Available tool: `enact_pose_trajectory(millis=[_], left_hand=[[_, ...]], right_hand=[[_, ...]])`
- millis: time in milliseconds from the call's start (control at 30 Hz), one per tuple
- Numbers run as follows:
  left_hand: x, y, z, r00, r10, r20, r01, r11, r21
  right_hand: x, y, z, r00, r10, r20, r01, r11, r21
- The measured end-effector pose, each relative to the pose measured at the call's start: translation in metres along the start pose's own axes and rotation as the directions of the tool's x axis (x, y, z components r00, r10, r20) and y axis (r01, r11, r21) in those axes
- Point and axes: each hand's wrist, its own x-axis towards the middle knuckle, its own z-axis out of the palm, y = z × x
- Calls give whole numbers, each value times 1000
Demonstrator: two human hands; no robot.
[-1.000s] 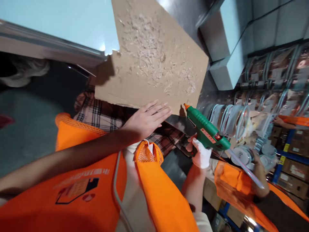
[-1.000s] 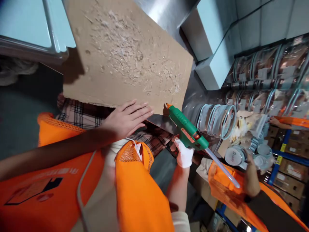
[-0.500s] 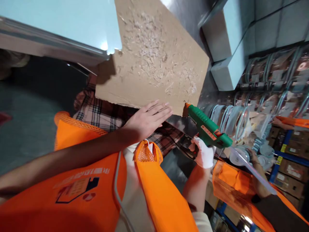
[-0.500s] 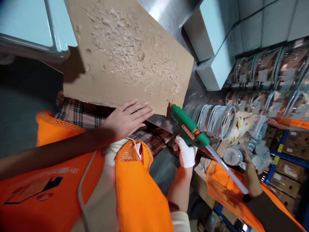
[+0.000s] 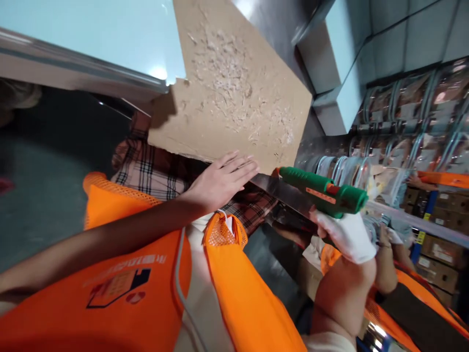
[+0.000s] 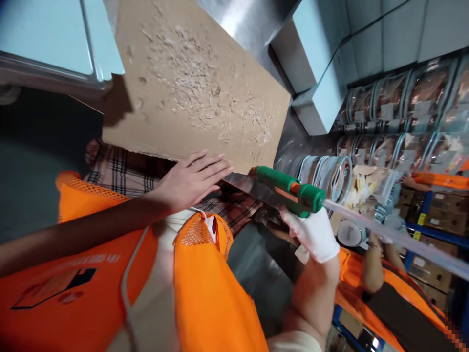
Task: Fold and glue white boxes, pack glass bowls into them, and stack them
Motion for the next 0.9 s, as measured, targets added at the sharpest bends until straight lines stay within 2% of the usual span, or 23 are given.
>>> enact_pose_trajectory(millis=[67, 133, 200, 300, 467, 600, 767, 833, 900], left_hand=[[0, 0, 0, 1000, 6, 10, -6, 1000, 13], [0, 0, 0, 1000, 11, 14, -11, 1000, 15], [0, 0, 0, 1000, 12, 6, -12, 1000, 13], [-2, -1, 2, 1000, 19, -11, -19, 999, 31], [-4, -3, 1, 997, 53, -53, -49, 996, 79], [-5, -3, 0, 992, 80, -97, -69, 992, 109], [-5, -1, -1, 979, 118, -165, -86, 979, 187], [-5, -1, -1, 978, 124, -168, -88, 975, 204], [-5, -1, -2, 980, 125, -158, -91, 975, 204]], right_hand=[[2, 8, -11, 996, 47, 71, -48, 999, 14], [4, 21, -16, 992, 72, 102, -82, 992, 95], [7, 36, -12, 995, 61, 78, -80, 963, 259], [17, 50, 9, 999, 42, -8, -34, 887, 461], [34, 46, 37, 986, -44, -161, 103, 918, 383], [30, 28, 41, 980, -83, -179, 133, 949, 285], [26, 17, 35, 989, -104, -106, 122, 975, 187], [34, 25, 30, 993, -74, -87, 93, 964, 247], [44, 36, 23, 1000, -3, -24, 11, 940, 342]])
